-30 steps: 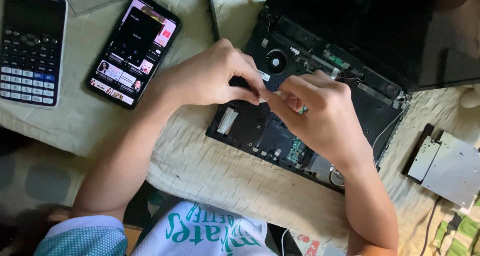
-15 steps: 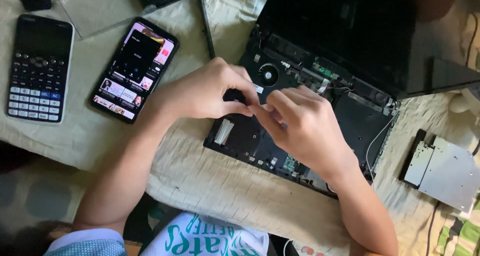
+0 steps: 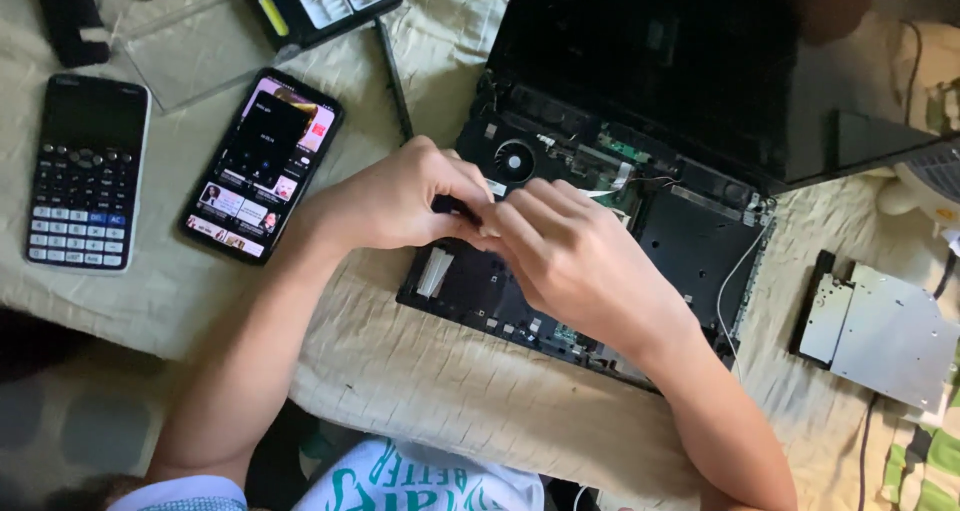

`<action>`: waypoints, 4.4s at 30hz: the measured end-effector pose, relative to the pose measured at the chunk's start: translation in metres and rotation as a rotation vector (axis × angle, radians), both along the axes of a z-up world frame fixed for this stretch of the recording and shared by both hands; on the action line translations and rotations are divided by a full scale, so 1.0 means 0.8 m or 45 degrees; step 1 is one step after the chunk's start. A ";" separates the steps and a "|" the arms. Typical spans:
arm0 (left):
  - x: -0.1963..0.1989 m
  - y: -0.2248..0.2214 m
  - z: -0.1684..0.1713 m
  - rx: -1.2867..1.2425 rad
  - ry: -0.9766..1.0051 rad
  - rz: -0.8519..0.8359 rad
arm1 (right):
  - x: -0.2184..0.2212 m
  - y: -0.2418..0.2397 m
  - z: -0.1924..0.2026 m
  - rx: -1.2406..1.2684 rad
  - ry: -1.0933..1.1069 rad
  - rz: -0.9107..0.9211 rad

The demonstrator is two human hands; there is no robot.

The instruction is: Performing internal checks and connecting ribbon cables inside a disassembled laptop.

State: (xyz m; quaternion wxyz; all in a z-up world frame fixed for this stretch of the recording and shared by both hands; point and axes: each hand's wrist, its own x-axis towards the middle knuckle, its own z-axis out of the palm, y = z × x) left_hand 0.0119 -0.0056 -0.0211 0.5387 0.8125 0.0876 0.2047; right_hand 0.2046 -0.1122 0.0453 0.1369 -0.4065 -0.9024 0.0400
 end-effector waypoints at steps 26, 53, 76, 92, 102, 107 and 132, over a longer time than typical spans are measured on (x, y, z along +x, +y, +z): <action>-0.002 -0.001 -0.006 -0.103 0.088 0.029 | -0.005 -0.004 -0.033 0.419 -0.100 -0.043; 0.005 -0.009 -0.003 -0.095 0.058 -0.047 | -0.012 -0.022 -0.041 0.399 0.056 -0.111; 0.007 -0.006 -0.003 -0.089 0.024 0.034 | -0.002 -0.012 -0.021 0.359 0.004 -0.158; 0.003 -0.004 -0.027 -0.054 0.063 0.128 | -0.008 -0.002 -0.037 0.384 0.238 -0.058; 0.015 -0.013 -0.009 0.019 -0.002 0.210 | 0.012 -0.005 -0.049 0.347 0.096 -0.199; 0.008 -0.010 0.011 -0.032 0.070 0.155 | -0.006 -0.008 -0.014 0.471 0.019 -0.031; 0.014 -0.007 -0.032 0.041 0.033 0.221 | 0.000 -0.002 -0.049 0.366 0.116 -0.114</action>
